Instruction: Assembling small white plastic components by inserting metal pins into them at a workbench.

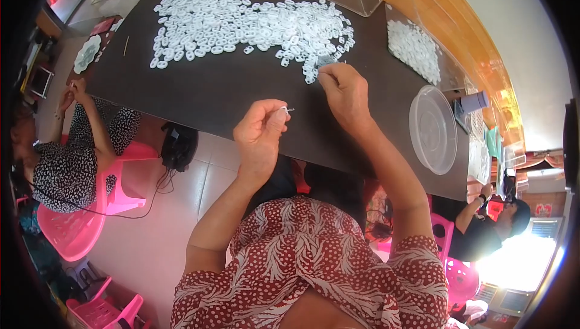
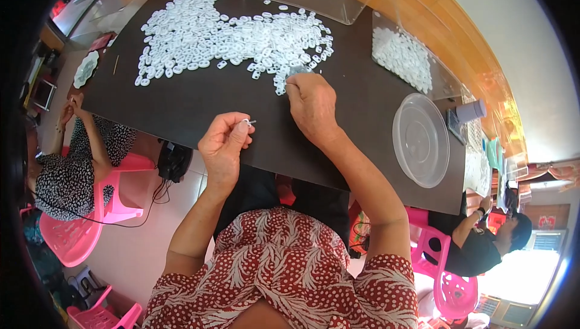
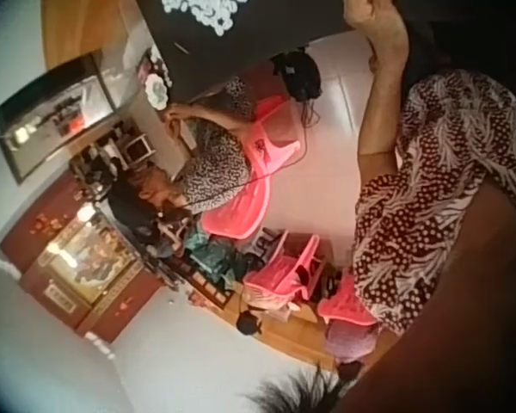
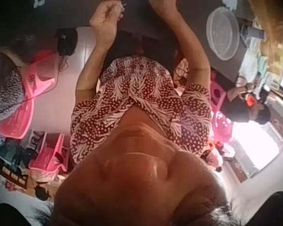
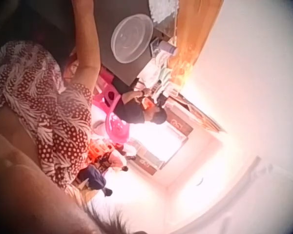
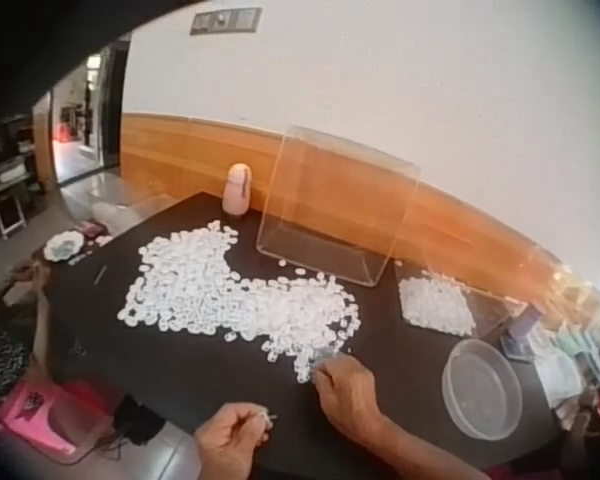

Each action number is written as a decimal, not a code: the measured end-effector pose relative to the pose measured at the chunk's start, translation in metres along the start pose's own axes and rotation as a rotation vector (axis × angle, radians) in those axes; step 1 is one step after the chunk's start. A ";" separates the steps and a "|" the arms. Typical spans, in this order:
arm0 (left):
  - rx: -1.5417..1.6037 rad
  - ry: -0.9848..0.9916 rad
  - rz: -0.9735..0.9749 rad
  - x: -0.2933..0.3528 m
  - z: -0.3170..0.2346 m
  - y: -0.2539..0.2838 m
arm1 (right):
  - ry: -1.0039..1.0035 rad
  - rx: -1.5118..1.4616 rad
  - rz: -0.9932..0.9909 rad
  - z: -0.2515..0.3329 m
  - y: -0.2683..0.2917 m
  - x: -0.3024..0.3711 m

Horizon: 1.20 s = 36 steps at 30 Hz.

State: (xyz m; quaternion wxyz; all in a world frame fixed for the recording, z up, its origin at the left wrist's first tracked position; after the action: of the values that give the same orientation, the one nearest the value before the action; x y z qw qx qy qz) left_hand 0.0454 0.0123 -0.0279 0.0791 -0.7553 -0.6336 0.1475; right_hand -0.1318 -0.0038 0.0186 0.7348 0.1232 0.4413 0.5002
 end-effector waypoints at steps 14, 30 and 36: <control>0.099 0.002 -0.007 0.002 0.005 0.003 | 0.386 0.244 0.068 0.015 -0.091 -0.077; 0.091 -0.036 -0.003 0.003 0.004 0.004 | 0.492 0.230 0.193 0.019 -0.083 -0.059; 0.109 -0.047 -0.001 0.002 0.004 0.003 | 0.584 0.232 0.158 0.022 -0.079 -0.056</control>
State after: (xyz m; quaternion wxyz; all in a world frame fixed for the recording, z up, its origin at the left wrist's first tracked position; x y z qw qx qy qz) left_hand 0.0473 0.0133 -0.0332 0.1053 -0.7458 -0.6268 0.1995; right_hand -0.0715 -0.0819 0.0118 0.5171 0.0912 0.6767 0.5161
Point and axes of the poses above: each hand's wrist, its own x-axis away from the middle knuckle, its own y-axis out of the back of the hand, z = x × y, the point moved 4 cm from there along -x, towards the middle knuckle, and after that the axes turned 4 degrees about -x, right-handed, at the moved point
